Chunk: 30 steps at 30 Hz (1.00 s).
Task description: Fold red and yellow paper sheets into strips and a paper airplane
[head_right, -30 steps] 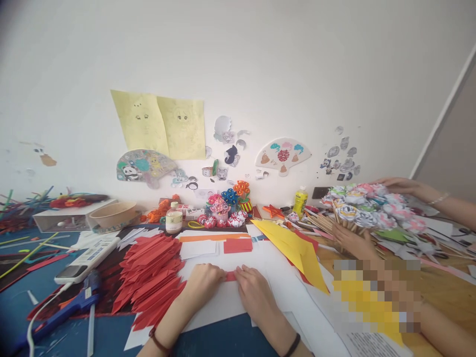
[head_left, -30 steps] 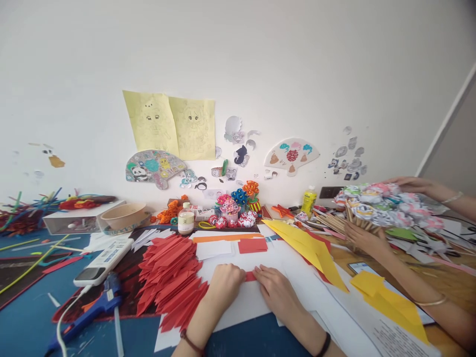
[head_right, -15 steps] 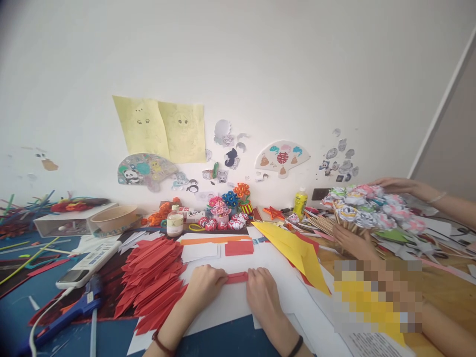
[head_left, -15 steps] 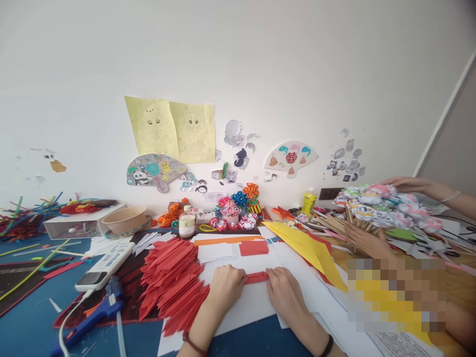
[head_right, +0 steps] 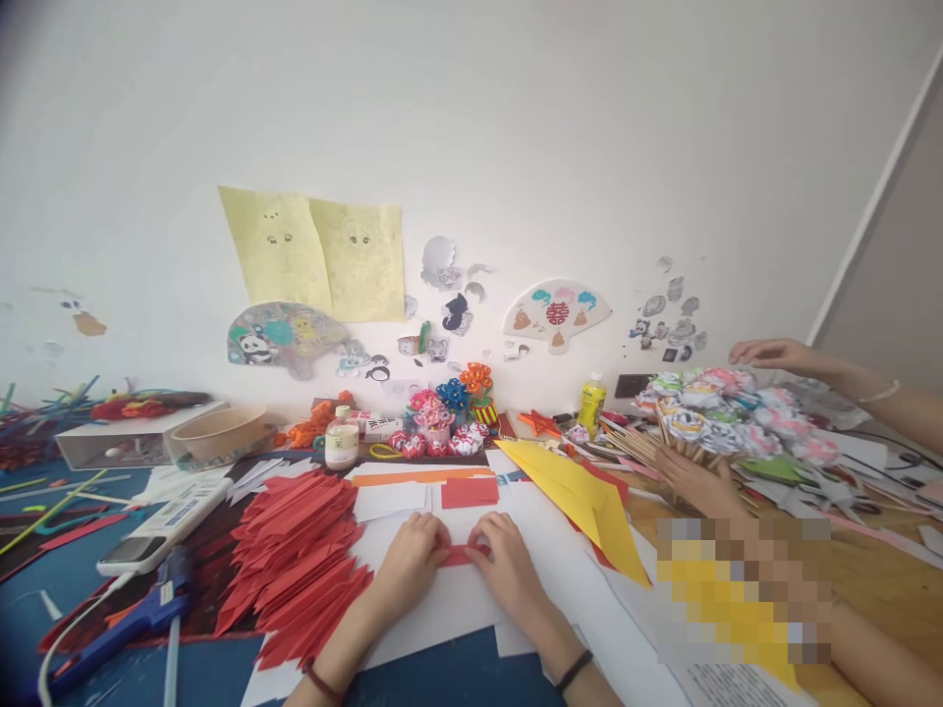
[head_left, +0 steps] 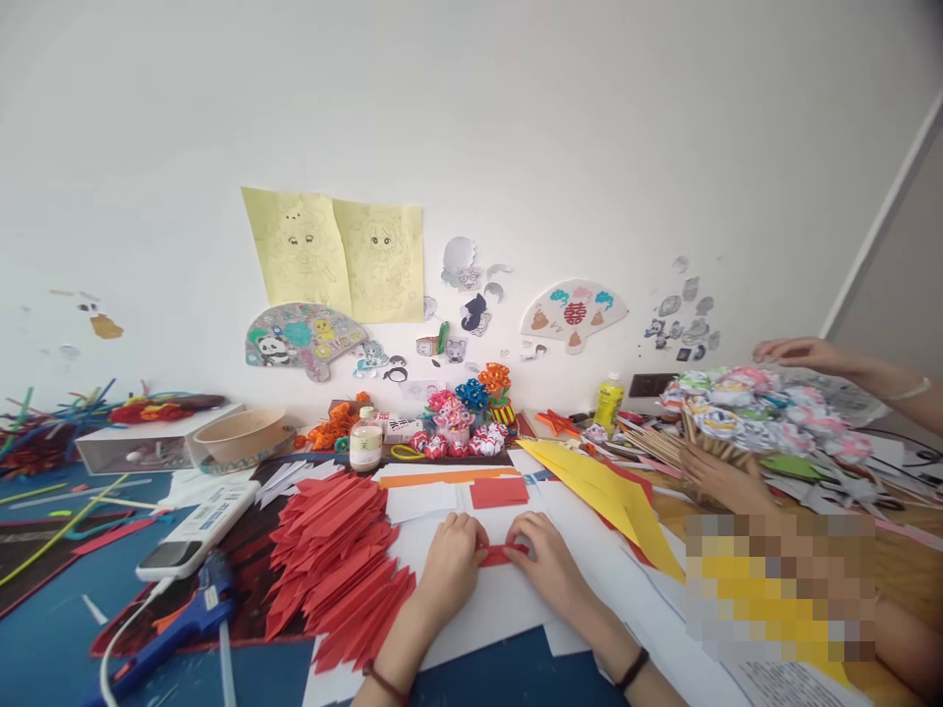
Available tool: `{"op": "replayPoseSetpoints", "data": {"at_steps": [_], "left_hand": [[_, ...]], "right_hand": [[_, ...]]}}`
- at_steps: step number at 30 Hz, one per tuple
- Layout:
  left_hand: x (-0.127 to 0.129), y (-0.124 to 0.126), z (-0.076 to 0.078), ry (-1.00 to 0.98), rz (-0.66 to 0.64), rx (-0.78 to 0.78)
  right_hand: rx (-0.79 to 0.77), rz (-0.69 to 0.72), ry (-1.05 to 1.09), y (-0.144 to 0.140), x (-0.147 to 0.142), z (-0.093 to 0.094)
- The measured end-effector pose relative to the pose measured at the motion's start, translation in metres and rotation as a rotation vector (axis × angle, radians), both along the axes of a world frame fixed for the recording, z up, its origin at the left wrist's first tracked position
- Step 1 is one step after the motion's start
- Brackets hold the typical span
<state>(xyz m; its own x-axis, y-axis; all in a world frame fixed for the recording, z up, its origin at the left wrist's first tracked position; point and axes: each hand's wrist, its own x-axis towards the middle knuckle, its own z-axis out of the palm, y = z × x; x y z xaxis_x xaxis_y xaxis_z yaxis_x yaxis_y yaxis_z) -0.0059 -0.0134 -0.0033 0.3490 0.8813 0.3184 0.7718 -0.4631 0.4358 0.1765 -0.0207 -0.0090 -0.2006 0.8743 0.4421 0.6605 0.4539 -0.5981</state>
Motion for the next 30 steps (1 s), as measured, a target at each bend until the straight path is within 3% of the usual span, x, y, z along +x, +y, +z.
{"op": "replayPoseSetpoints", "data": {"at_steps": [6,10,16,20,26,30], "left_hand": [[0.0,-0.001,0.011,-0.155,-0.052,-0.005],[-0.005,0.001,0.014,-0.12,-0.004,0.032],[-0.012,0.001,0.013,-0.006,0.0,-0.026],[-0.015,-0.001,0.015,0.083,-0.004,-0.008],[-0.013,-0.003,0.013,0.202,-0.014,0.055],[-0.011,-0.002,0.01,0.29,-0.04,0.143]], "right_hand": [[-0.022,0.048,0.077,0.01,-0.001,0.014],[-0.028,0.136,0.05,0.024,-0.009,0.024],[-0.178,0.182,0.074,0.034,-0.01,0.008],[-0.125,0.183,0.038,0.029,-0.005,0.003],[-0.029,0.301,-0.071,0.018,0.001,0.014],[0.015,0.304,-0.141,0.012,0.003,0.018]]}}
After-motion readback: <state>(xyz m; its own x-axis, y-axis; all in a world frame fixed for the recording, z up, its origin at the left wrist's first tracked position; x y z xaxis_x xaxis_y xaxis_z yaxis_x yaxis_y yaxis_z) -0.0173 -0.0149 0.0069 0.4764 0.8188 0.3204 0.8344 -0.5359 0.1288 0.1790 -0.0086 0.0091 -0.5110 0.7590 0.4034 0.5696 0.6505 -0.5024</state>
